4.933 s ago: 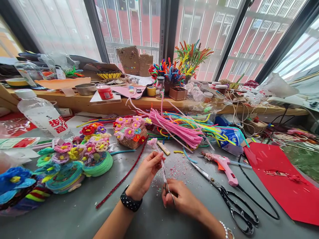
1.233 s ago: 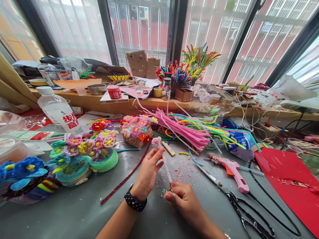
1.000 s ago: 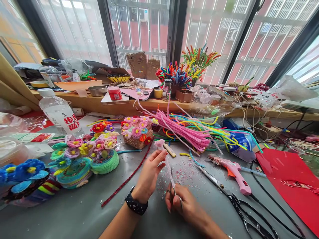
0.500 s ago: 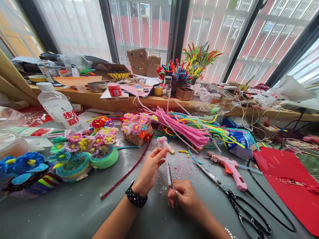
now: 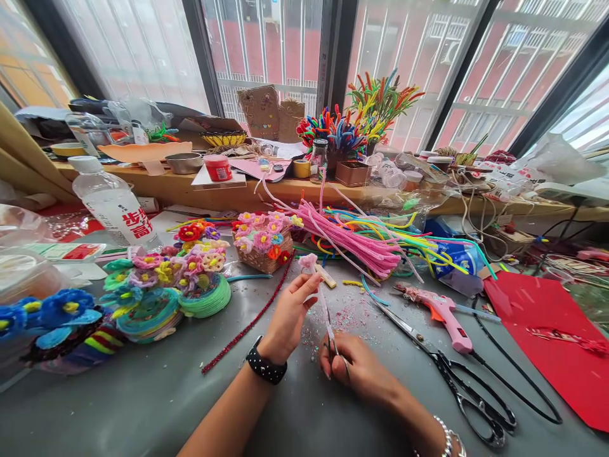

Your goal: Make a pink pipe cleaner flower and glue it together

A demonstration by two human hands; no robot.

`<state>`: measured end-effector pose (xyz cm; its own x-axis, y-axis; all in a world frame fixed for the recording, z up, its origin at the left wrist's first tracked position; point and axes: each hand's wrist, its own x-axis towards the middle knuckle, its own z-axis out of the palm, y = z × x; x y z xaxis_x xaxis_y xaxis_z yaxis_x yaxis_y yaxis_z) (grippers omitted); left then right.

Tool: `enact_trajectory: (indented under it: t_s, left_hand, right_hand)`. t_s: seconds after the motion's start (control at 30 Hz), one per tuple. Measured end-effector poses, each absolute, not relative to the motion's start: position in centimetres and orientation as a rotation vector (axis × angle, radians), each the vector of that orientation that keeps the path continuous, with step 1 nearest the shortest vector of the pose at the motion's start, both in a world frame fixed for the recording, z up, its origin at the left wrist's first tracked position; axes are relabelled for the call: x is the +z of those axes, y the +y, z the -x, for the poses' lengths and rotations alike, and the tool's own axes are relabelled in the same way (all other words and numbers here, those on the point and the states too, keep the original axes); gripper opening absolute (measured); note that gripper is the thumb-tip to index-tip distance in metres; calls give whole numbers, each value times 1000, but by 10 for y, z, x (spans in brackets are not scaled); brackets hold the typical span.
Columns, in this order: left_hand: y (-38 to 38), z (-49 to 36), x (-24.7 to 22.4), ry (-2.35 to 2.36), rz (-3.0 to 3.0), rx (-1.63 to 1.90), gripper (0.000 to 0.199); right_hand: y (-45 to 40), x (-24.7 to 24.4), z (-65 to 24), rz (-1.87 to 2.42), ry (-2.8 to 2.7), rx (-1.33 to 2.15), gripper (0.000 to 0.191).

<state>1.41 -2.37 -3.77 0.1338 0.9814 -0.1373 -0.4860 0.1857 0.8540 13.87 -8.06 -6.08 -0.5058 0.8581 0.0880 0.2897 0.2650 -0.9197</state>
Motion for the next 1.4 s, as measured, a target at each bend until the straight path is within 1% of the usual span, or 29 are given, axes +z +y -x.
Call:
enact_trajectory:
  t_s: [0.17,0.33,0.57,0.67,0.87,1.07,1.17,1.4]
  left_hand:
    - [-24,-14,-38,841,-777,1212,17]
    - [-24,-14,-35,882,-809,1230,18]
    - [-23,-14,-35,950,-742,1313,17]
    - [-24,-15,-34,950,-716,1323,16]
    - [-23,-14,-36,904,-732,1297,15]
    - [-21,-12,-39,840,-767,1212,16]
    - [-21,-12,-40,852,-753,1224,15]
    - [-22,-14,-40,871,-741,1282,19]
  right_hand:
    - [-82,-64,-140,986,-1878,1387,70]
    - [-82,-69,-137,1052,-1848,1347,66]
    - [-83,-69,-134,1321,-1712,1235,64]
    - [-82,-69,-134,1326,-1696,1218,64]
    - [-82,-69,-133,1248,-1725,1301,64]
    - [-81,-70,-136,1309,-1805,1048,54]
    - [-80,-71,-139,1331,-1862,996,51]
    - [-80,-67,-146,1257,-1897,1039,58]
